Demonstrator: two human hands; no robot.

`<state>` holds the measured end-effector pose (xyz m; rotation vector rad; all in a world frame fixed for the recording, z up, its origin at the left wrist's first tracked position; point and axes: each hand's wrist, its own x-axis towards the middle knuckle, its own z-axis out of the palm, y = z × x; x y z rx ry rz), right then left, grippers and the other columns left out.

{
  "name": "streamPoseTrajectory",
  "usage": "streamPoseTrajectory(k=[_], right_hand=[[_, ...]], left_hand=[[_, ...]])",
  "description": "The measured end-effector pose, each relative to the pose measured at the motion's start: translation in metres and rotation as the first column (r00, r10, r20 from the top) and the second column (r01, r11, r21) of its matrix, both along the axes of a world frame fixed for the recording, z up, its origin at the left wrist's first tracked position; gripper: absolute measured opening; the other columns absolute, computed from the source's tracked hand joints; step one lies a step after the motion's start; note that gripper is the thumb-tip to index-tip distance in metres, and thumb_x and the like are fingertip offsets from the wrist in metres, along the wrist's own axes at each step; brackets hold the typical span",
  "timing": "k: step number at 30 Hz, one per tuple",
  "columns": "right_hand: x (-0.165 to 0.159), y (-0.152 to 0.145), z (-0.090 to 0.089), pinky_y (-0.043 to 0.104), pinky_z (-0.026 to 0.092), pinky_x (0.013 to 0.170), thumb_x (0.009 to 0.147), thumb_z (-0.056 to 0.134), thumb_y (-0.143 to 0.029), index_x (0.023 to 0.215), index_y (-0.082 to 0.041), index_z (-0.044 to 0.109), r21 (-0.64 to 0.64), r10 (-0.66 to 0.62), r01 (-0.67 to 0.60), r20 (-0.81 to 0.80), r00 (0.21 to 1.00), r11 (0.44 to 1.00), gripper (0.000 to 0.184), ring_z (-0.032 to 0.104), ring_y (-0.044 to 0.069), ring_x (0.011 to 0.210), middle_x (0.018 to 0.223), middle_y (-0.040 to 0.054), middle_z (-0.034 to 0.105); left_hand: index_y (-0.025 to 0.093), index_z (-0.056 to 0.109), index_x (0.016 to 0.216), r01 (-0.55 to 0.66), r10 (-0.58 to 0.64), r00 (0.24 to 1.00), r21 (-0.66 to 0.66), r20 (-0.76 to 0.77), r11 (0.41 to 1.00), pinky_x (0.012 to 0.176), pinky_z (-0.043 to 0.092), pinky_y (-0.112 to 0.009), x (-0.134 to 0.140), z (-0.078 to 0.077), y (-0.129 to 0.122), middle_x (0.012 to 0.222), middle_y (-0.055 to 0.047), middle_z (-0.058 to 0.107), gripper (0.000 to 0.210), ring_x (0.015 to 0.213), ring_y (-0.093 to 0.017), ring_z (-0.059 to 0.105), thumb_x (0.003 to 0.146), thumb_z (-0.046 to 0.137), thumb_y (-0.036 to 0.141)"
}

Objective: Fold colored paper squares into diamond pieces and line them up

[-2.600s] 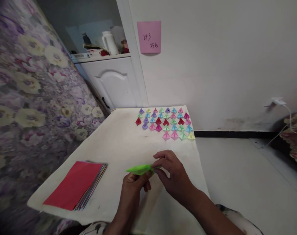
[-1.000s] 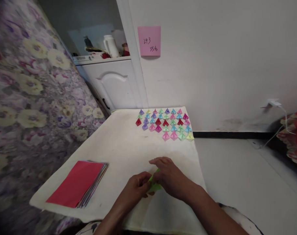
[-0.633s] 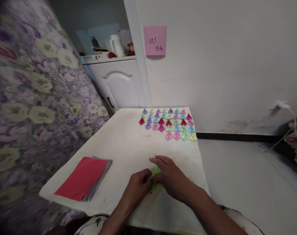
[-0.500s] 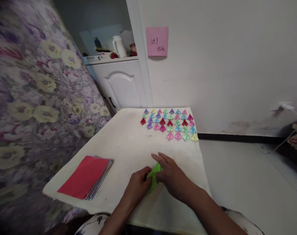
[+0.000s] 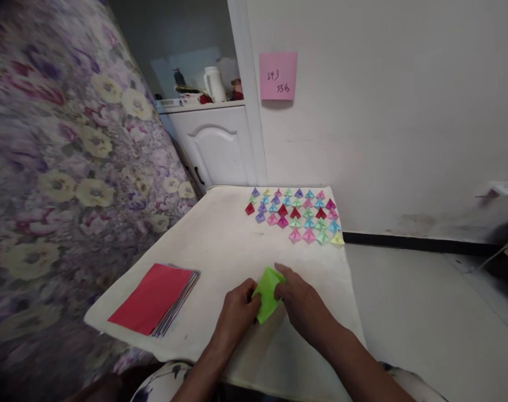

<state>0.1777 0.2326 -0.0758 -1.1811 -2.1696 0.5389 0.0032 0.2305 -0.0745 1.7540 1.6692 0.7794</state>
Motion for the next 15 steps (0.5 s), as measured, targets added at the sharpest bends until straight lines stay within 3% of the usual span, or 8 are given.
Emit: streamPoseTrajectory(k=[2, 5, 15], right_hand=[[-0.001, 0.0, 0.001, 0.028, 0.045, 0.077, 0.076, 0.041, -0.002, 0.079, -0.021, 0.056, -0.037, 0.027, -0.028, -0.033, 0.999, 0.999, 0.024, 0.056, 0.016, 0.092, 0.105, 0.0049, 0.058], [-0.002, 0.0, 0.003, 0.024, 0.044, 0.066, 0.073, 0.04, 0.001, 0.075, -0.02, 0.055, -0.068, 0.014, -0.019, -0.062, 0.998, 0.997, 0.025, 0.056, 0.014, 0.072, 0.078, 0.0007, 0.057], [-0.006, -0.004, 0.01, 0.024, 0.041, 0.065, 0.076, 0.049, -0.008, 0.072, -0.02, 0.056, -0.09, 0.03, -0.033, -0.042, 0.999, 0.995, 0.014, 0.055, 0.014, 0.07, 0.075, 0.0002, 0.056]], left_hand=[[0.02, 0.043, 0.061, -0.017, 0.016, 1.0, 0.015, 0.02, 1.0, 0.046, 0.024, -0.02, -0.001, 0.0, 0.0, 0.052, 0.006, 0.044, 0.014, 0.05, -0.01, 0.044, 0.071, 0.043, 0.011], [0.02, 0.045, 0.062, -0.046, 0.043, 0.996, 0.027, 0.081, 0.999, 0.046, 0.024, -0.019, -0.002, 0.001, 0.0, 0.052, 0.007, 0.045, 0.013, 0.05, -0.009, 0.043, 0.07, 0.044, 0.01], [0.02, 0.051, 0.072, 0.041, -0.004, 0.902, -0.075, 0.431, 0.996, 0.041, 0.04, -0.018, -0.003, 0.003, -0.001, 0.061, 0.004, 0.055, 0.021, 0.049, -0.01, 0.054, 0.062, 0.038, 0.006]])
